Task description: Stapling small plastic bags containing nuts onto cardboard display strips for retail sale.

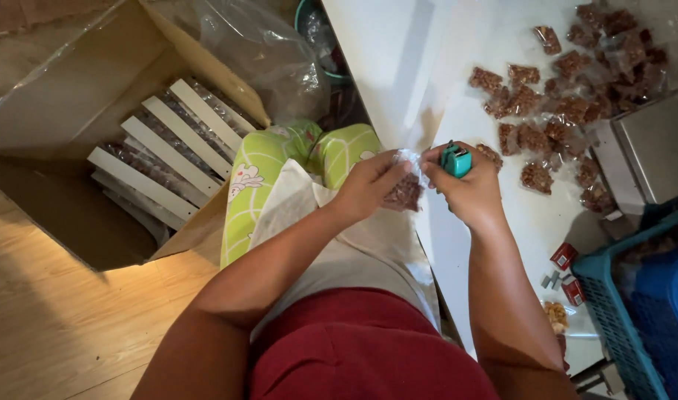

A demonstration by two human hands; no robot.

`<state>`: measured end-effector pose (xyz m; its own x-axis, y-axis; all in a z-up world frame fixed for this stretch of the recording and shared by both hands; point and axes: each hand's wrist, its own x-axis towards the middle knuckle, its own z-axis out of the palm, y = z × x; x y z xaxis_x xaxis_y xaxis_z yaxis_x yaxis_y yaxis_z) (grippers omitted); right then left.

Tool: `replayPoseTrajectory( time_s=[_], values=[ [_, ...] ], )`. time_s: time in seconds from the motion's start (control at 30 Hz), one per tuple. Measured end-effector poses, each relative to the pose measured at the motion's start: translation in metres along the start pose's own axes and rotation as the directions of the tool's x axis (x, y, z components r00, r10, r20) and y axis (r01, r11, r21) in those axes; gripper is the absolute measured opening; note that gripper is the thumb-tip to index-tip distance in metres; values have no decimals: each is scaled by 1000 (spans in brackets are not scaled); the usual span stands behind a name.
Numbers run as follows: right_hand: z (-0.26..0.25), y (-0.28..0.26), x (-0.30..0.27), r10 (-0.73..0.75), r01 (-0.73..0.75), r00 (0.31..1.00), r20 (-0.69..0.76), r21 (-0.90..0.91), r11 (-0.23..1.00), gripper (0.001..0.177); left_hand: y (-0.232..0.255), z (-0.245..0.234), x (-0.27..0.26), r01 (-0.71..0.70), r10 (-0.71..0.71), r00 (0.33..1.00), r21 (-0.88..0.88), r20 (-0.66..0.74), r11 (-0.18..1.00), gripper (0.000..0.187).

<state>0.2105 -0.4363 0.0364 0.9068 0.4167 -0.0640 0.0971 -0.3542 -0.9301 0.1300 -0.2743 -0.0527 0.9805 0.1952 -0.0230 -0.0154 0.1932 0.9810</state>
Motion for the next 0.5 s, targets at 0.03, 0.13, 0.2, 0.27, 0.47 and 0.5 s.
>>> replayPoseTrajectory(
  time_s=[0.03, 0.13, 0.2, 0.27, 0.47, 0.5],
  values=[
    [1, -3, 0, 22, -22, 1000, -5, 20, 1000, 19, 5, 1, 0, -18, 23, 999, 100, -42, 995, 24],
    [-4, -3, -1, -59, 60, 998, 21, -54, 997, 36, 7, -7, 0, -24, 25, 1000, 95, -10, 995, 30],
    [-3, -1, 2, -19, 19, 1000, -12, -4, 1000, 26, 25, -6, -5, -49, 50, 999, 87, -6, 995, 31],
    [-2, 1, 2, 25, -23, 999, -45, 50, 998, 17, 36, -4, -9, -73, 73, 997, 79, 1, 994, 33],
    [0, 10, 9, 8, 0, 999, -43, 186, 983, 24, 29, -6, -7, -143, 142, 990, 55, 13, 988, 39],
    [1, 11, 11, 28, -13, 997, -73, 206, 978, 21, 36, -5, -7, -189, 190, 982, 61, 4, 980, 39]
  ],
)
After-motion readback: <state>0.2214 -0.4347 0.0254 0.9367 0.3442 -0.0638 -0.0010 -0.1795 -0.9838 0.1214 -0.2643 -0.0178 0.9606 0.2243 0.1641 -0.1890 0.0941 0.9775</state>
